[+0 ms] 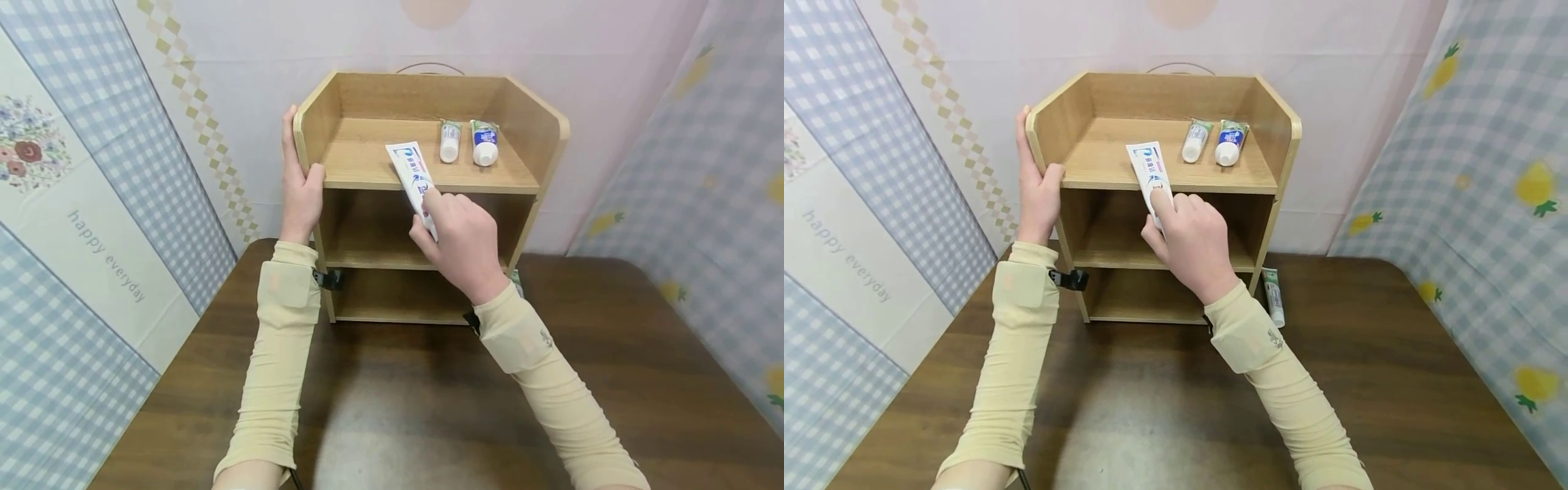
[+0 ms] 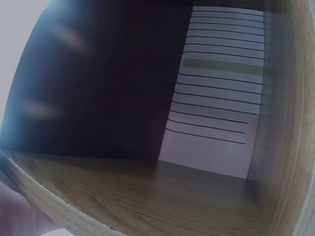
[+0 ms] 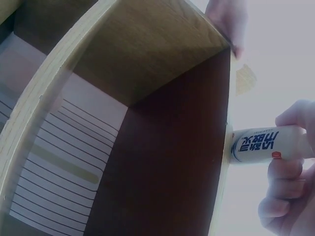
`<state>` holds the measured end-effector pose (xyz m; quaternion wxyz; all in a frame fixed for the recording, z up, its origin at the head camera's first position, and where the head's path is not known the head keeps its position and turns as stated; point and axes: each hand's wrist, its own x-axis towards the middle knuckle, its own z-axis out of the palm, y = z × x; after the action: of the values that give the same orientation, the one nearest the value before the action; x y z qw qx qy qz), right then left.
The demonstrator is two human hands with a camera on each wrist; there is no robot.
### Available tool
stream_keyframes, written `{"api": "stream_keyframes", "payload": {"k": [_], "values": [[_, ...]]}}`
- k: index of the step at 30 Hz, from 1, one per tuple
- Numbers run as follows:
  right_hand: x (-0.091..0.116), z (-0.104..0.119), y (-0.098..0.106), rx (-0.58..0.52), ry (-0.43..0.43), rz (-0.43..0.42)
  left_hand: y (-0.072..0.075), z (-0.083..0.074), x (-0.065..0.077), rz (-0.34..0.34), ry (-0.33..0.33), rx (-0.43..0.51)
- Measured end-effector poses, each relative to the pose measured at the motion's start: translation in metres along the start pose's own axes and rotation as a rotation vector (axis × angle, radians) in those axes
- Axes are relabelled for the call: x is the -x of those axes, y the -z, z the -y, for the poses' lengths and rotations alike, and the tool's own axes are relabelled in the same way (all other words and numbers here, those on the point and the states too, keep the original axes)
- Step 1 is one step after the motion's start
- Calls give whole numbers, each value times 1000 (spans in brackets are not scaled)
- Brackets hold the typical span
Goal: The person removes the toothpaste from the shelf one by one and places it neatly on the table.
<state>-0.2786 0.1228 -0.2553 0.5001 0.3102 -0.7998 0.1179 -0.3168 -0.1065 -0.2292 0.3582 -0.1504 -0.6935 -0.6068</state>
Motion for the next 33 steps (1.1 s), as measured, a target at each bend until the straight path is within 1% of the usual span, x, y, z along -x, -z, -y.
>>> {"api": "stream_keyframes", "payload": {"k": [4,8,12,16,19,24,28,33], "values": [[3,1,0,14,0,-10,1,0,1,2,5,0],[7,0,2,1,-12,-6,0,-1,1,5,3,-4],[15,-1,9,-47,-50,14,-2,-1,1,6,-6,-3],[27,-1,17,-129,-106,13,-2,-1,1,5,-16,7],[37,-1,19,-206,-140,-35,-1,0,1,4,-21,18],[52,-1,19,-334,-176,-140,1,2,2,-2,-14,31],[62,-6,23,-405,-206,-153,0,1,2,-6,-4,20],[78,-12,30,-437,-210,-160,0,0,1,-2,-2,13]]}}
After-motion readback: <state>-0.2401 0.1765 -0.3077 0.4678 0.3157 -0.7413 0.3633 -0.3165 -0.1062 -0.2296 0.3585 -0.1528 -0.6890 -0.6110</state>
